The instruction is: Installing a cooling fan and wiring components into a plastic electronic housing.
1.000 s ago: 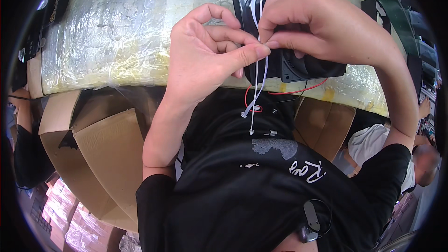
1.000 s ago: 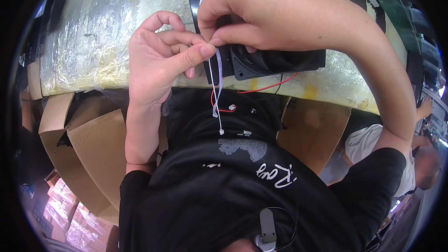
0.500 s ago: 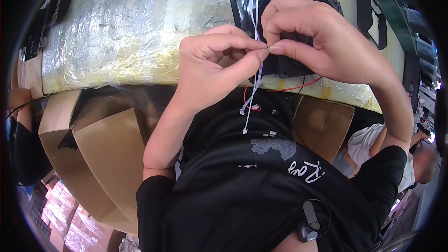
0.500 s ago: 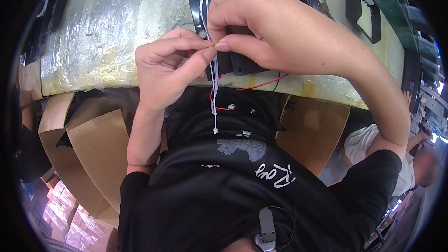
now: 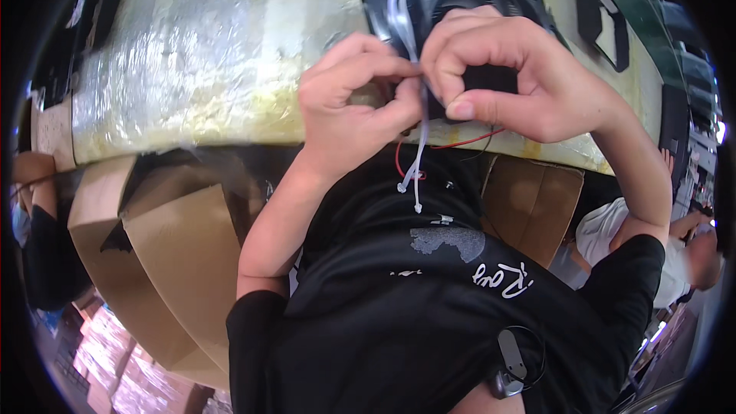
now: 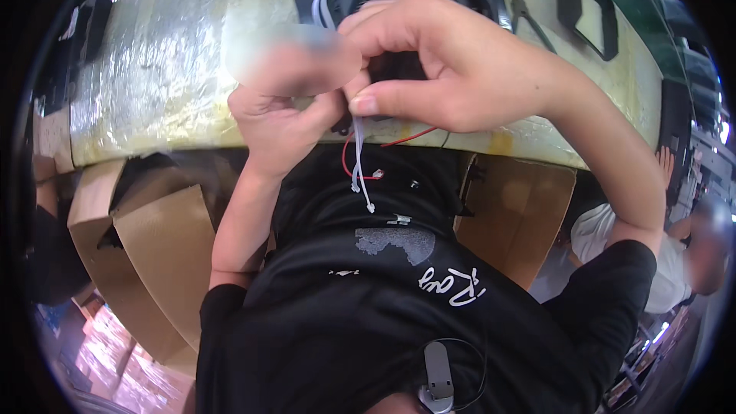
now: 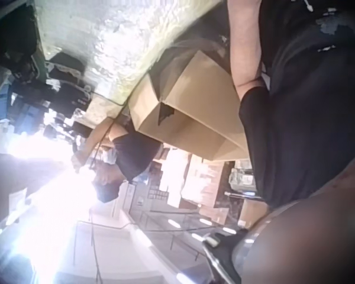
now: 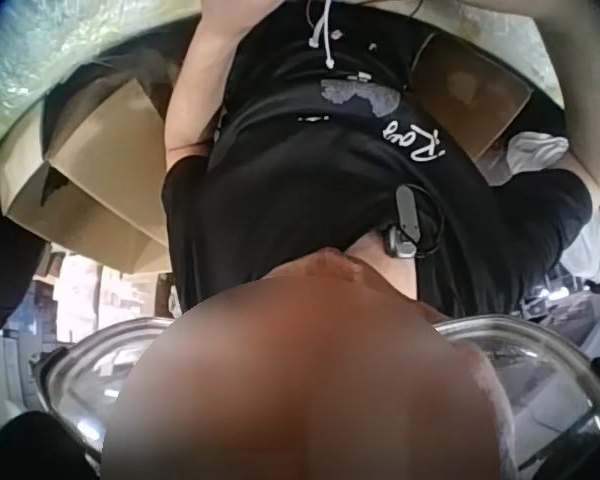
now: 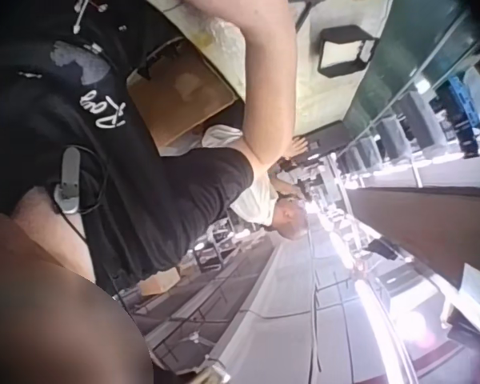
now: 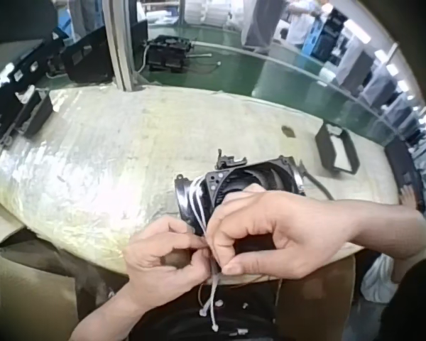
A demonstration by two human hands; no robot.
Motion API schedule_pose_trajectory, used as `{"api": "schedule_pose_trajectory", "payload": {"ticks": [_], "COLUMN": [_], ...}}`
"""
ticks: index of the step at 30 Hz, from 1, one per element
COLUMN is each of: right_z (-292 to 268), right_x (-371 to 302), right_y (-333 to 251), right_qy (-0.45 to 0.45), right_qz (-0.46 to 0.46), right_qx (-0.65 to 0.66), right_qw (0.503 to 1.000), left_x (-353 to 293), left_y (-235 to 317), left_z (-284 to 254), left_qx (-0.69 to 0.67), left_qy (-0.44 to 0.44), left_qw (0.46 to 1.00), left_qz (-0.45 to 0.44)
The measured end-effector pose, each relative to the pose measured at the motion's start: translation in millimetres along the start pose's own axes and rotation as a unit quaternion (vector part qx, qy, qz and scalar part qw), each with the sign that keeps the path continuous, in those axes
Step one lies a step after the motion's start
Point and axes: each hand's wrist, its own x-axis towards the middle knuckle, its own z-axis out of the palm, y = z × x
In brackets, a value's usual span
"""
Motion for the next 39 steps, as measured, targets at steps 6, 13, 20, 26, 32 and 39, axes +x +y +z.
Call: {"api": "schedule_pose_trajectory", "payload": {"ticks": [6, 13, 20, 26, 32, 39], "right_z": [6.3, 14.7, 13.6, 36.8, 22.9, 11.4], "right_x": [-8.9, -16.6, -76.2, -161.2, -149.0, -140.8], "right_y": [12.3, 13.6, 22.7, 91.6, 69.6, -5.2], "right_qy": [0.044, 0.093, 0.498, 0.425, 0.295, 0.326], "right_qz": [-0.042, -0.031, 0.042, 0.317, 0.475, 0.242], "right_qx": [0.065, 0.058, -0.071, -0.420, -0.402, -0.257], "right_qw": [0.996, 0.994, 0.863, 0.736, 0.725, 0.877], "left_x": [1.4, 0.0, 4.6, 12.1, 7.1, 11.1], "left_y": [0.0, 3.5, 4.6, 1.4, 3.1, 2.2], "left_z": [-4.4, -4.8, -12.2, -14.3, -10.8, -8.7], "left_qx": [0.028, -0.006, 0.021, 0.006, -0.100, -0.112], "left_qy": [-0.007, -0.040, -0.079, -0.089, -0.023, -0.019], "left_qw": [0.999, 0.999, 0.996, 0.996, 0.994, 0.993], "left_qz": [-0.027, -0.035, -0.027, -0.006, -0.044, -0.040]}}
